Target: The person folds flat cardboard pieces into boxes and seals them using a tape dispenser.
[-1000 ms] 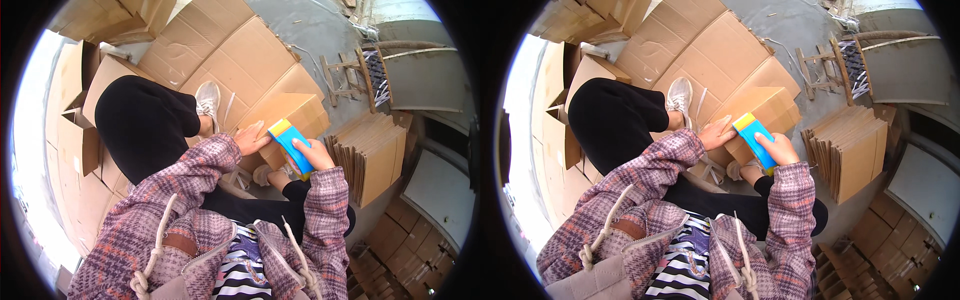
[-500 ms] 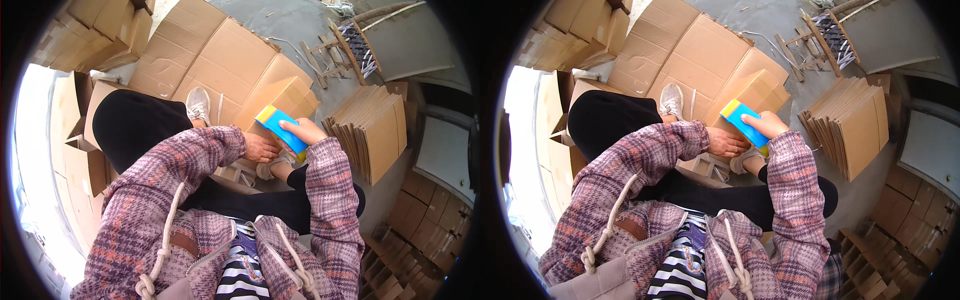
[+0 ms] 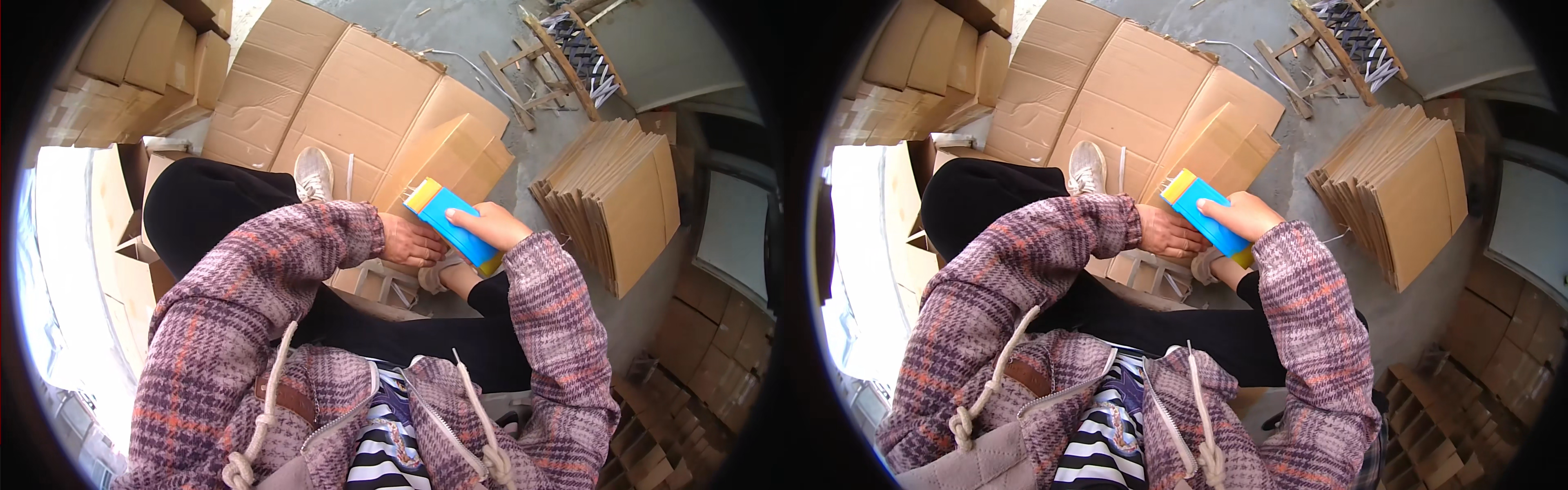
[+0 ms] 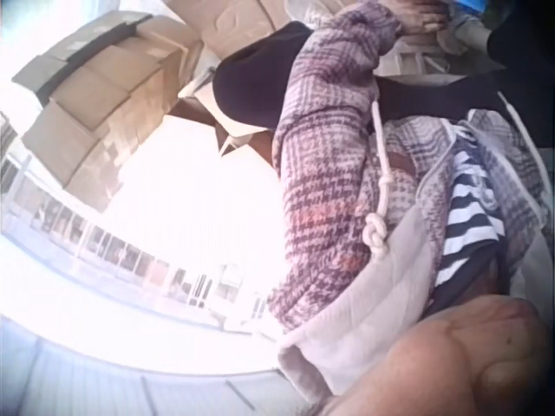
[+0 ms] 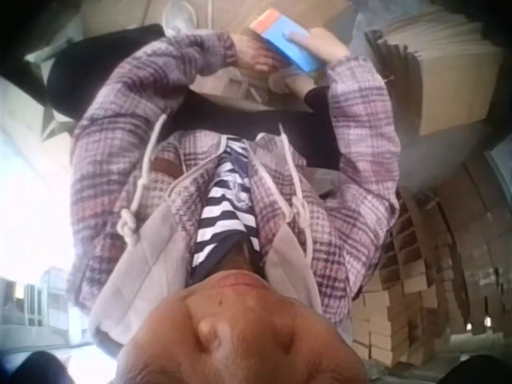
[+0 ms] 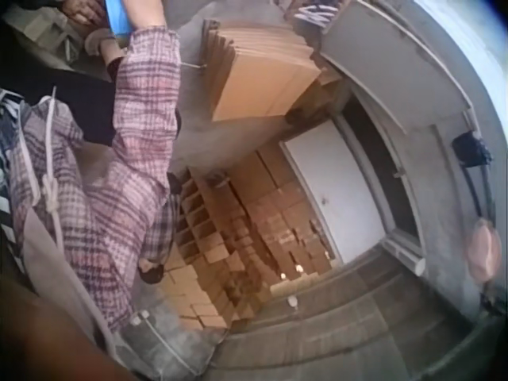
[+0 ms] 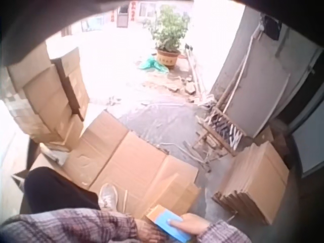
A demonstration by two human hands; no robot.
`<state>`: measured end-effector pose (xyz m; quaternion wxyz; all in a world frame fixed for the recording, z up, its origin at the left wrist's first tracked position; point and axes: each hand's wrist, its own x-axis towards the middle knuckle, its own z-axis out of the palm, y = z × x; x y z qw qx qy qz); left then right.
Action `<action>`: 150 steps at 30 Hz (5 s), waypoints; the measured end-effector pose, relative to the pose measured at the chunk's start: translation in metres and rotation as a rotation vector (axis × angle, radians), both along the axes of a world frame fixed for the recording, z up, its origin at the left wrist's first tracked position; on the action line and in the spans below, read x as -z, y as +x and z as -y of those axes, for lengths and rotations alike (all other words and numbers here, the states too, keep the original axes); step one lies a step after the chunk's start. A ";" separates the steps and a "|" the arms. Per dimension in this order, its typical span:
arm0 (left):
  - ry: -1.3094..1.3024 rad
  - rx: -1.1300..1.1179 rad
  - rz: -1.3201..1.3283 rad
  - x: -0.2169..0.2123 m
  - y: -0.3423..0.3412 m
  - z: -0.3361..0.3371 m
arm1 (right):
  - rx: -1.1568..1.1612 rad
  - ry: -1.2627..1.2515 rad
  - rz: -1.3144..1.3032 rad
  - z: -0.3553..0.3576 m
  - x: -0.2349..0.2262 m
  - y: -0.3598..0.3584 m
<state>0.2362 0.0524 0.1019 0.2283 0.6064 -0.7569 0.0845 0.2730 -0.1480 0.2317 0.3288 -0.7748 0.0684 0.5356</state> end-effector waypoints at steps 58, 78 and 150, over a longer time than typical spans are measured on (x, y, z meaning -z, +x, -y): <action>0.474 -0.560 -0.175 -0.049 0.000 -0.001 | -0.126 -0.110 0.242 0.114 0.075 -0.057; 0.372 -0.522 -0.305 -0.053 0.003 0.000 | 0.460 -0.790 1.146 0.182 -0.131 -0.026; 0.054 -0.566 -1.942 -0.123 0.010 0.096 | 0.418 -0.911 1.105 0.318 -0.034 -0.013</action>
